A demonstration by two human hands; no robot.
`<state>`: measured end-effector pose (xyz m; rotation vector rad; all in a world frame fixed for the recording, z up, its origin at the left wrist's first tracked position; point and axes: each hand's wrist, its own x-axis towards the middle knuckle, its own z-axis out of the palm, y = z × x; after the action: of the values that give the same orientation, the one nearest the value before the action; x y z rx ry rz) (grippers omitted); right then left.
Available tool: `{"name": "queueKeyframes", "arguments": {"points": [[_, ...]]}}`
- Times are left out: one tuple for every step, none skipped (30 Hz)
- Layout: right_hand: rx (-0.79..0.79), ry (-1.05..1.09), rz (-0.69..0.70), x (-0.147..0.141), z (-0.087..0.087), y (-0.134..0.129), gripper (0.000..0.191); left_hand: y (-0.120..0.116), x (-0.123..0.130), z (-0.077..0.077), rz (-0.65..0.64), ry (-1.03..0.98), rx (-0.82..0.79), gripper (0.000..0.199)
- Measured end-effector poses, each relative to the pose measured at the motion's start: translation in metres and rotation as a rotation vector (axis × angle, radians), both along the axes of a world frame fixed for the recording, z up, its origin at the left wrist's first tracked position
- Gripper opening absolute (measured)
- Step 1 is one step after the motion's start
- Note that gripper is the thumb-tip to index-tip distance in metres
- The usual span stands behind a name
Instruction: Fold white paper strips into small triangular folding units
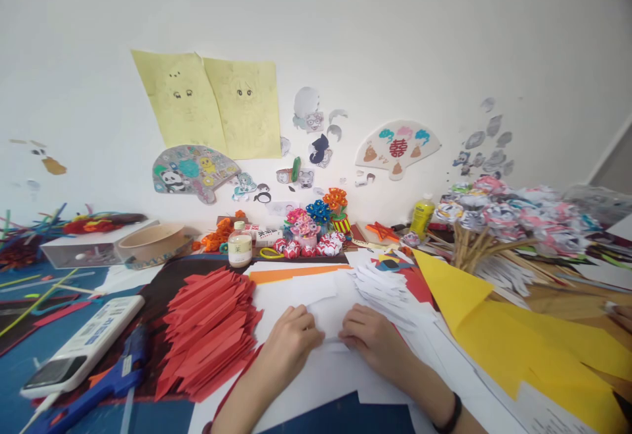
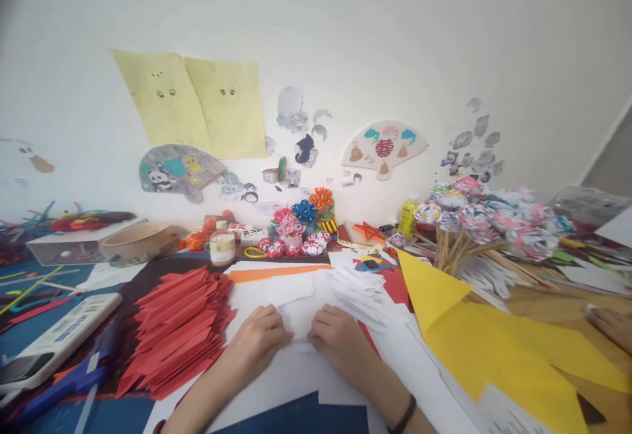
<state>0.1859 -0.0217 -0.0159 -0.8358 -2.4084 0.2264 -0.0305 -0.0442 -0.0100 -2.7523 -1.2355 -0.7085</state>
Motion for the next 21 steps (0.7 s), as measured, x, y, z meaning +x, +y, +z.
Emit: {"name": "queueKeyframes", "arguments": {"points": [[0.005,0.014,0.011,0.000,0.001,-0.001,0.016,0.000,0.000,0.000,-0.005,0.012,0.010,0.023],[0.017,0.021,0.018,0.000,0.002,-0.001,0.012,0.000,-0.001,0.000,-0.009,0.024,0.019,0.023],[0.038,0.018,0.019,-0.001,0.001,-0.002,0.010,0.000,-0.001,0.000,-0.010,0.036,0.027,0.023],[0.065,0.004,0.022,-0.002,0.001,-0.002,0.011,0.000,-0.001,-0.001,-0.009,0.046,0.036,0.022],[0.095,-0.017,0.026,-0.003,-0.001,-0.002,0.012,0.000,-0.001,-0.002,-0.009,0.056,0.043,0.023],[0.123,-0.041,0.030,-0.004,-0.003,-0.001,0.015,0.001,-0.001,-0.003,-0.010,0.065,0.047,0.023],[0.149,-0.064,0.031,-0.005,-0.005,-0.001,0.018,0.002,-0.002,-0.003,-0.013,0.073,0.047,0.023],[0.171,-0.083,0.029,-0.006,-0.007,-0.001,0.021,0.002,-0.002,-0.004,-0.016,0.077,0.044,0.024],[0.190,-0.100,0.023,-0.006,-0.009,0.000,0.023,0.003,-0.002,-0.004,-0.019,0.080,0.039,0.024],[0.208,-0.115,0.018,-0.006,-0.010,0.000,0.023,0.003,-0.003,-0.003,-0.023,0.084,0.033,0.025],[0.224,-0.133,0.014,-0.006,-0.011,0.000,0.023,0.003,-0.003,-0.002,-0.026,0.091,0.026,0.026],[0.237,-0.150,0.011,-0.006,-0.012,0.000,0.022,0.002,-0.003,-0.001,-0.029,0.102,0.020,0.026],[0.249,-0.166,0.006,-0.006,-0.012,0.000,0.021,0.002,-0.004,0.000,-0.032,0.116,0.014,0.026],[0.258,-0.181,0.004,-0.005,-0.012,0.000,0.021,0.001,-0.004,0.001,-0.034,0.132,0.008,0.025],[0.263,-0.195,0.001,-0.005,-0.012,0.000,0.020,0.001,-0.004,0.002,-0.035,0.147,0.004,0.025],[0.264,-0.206,-0.003,-0.005,-0.012,0.000,0.020,0.000,-0.003,0.003,-0.037,0.159,0.002,0.024],[0.261,-0.216,-0.006,-0.004,-0.012,0.000,0.019,0.000,-0.003,0.003,-0.037,0.168,0.001,0.024],[0.253,-0.223,-0.007,-0.004,-0.012,0.000,0.018,0.000,-0.003,0.003,-0.037,0.174,0.003,0.024],[0.241,-0.231,-0.008,-0.004,-0.012,0.000,0.017,0.000,-0.003,0.003,-0.039,0.181,0.007,0.024],[0.228,-0.239,-0.010,-0.004,-0.012,0.000,0.017,0.000,-0.003,0.003,-0.042,0.190,0.011,0.024],[0.217,-0.245,-0.015,-0.004,-0.012,0.000,0.016,0.000,-0.003,0.003,-0.047,0.200,0.015,0.024]]}}
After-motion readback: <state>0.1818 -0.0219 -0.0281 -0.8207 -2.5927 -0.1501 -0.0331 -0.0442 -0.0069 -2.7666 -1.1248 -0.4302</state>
